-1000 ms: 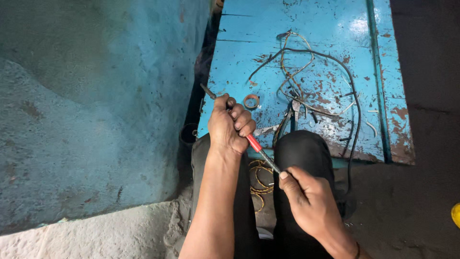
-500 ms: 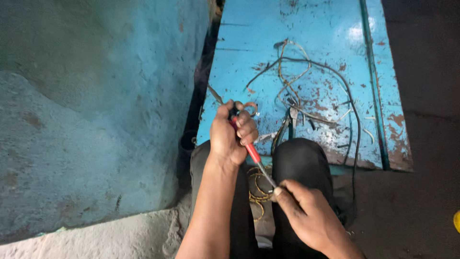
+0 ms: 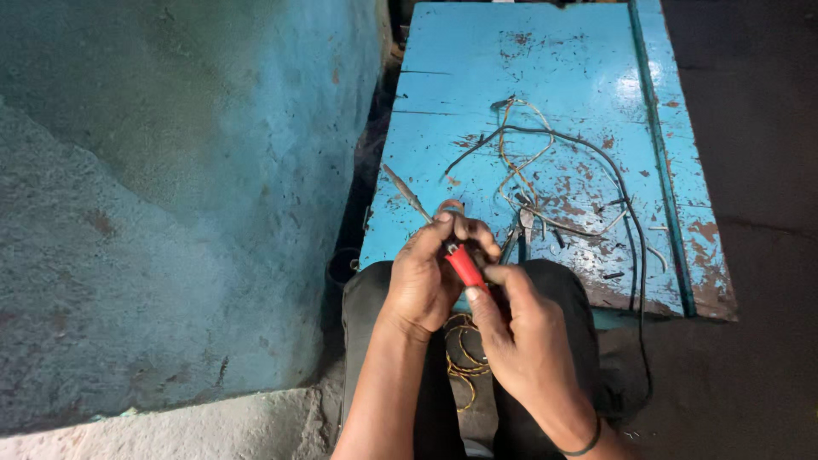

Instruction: The person uses a soldering iron to melt solder onto a wire and then uses a blade to scrape an electronic component.

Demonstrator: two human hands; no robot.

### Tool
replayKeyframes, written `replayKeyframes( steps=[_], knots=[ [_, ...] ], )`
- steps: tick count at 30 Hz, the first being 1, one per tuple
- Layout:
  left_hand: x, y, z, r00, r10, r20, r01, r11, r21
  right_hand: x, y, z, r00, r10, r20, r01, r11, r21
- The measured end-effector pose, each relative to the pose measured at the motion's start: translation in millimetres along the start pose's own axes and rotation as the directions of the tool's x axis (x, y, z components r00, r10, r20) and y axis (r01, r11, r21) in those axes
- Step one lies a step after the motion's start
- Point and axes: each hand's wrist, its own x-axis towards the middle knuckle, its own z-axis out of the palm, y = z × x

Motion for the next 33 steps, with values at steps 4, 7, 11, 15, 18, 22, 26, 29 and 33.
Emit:
replayKeyframes(
  steps=[4, 7, 11, 15, 18, 22, 26, 29, 33],
  knots=[
    [-1.4, -3.4, -4.3, 0.999, 0.005, -0.052, 0.001, 0.993, 0.116, -3.2, -1.4, -4.0, 0.999, 0.002, 0.05, 0.001, 0.998, -0.066],
    [-2.6, -6.9, -6.5, 0.996, 0.021, -0.082, -0.007, 0.986, 0.168, -1.6, -5.0, -7.7, 0.997, -0.01, 0.082, 0.022, 0.99, -0.142],
    [-0.7, -8.1, -8.9, 0.988, 0.02, -0.155, 0.01, 0.982, 0.19, -0.6, -7.9, -7.4, 0.997, -0.02, 0.071, 0.038, 0.966, -0.257],
    [-1.7, -11.4, -8.1, 0.983, 0.025, -0.182, 0.007, 0.985, 0.174, -3.1, 0.2, -3.0, 0.996, -0.055, 0.076, 0.068, 0.981, -0.183],
    [-1.5, -11.6, -7.3, 0.987, 0.02, -0.157, 0.0, 0.991, 0.132, -5.1, 11.3, -0.9, 0.977, 0.091, 0.194, -0.117, 0.985, 0.129],
    [-2.7, -8.2, -5.0, 0.991, 0.103, -0.087, -0.089, 0.984, 0.156, -3.5, 29.5, -4.7, 0.92, 0.046, 0.39, -0.224, 0.877, 0.425],
    [-5.9, -7.7, -1.8, 0.984, 0.178, -0.012, -0.175, 0.975, 0.135, -6.2, 43.2, -8.8, 0.872, -0.039, 0.488, -0.285, 0.77, 0.571],
    [-6.0, -9.7, -0.9, 0.982, 0.187, -0.012, -0.185, 0.977, 0.106, -8.6, 48.4, -9.3, 0.866, -0.064, 0.495, -0.284, 0.752, 0.595],
    [-4.1, -14.4, 0.4, 0.947, 0.316, -0.064, -0.298, 0.933, 0.2, -13.2, 49.0, -7.4, 0.892, -0.029, 0.451, -0.263, 0.779, 0.57]
  ],
)
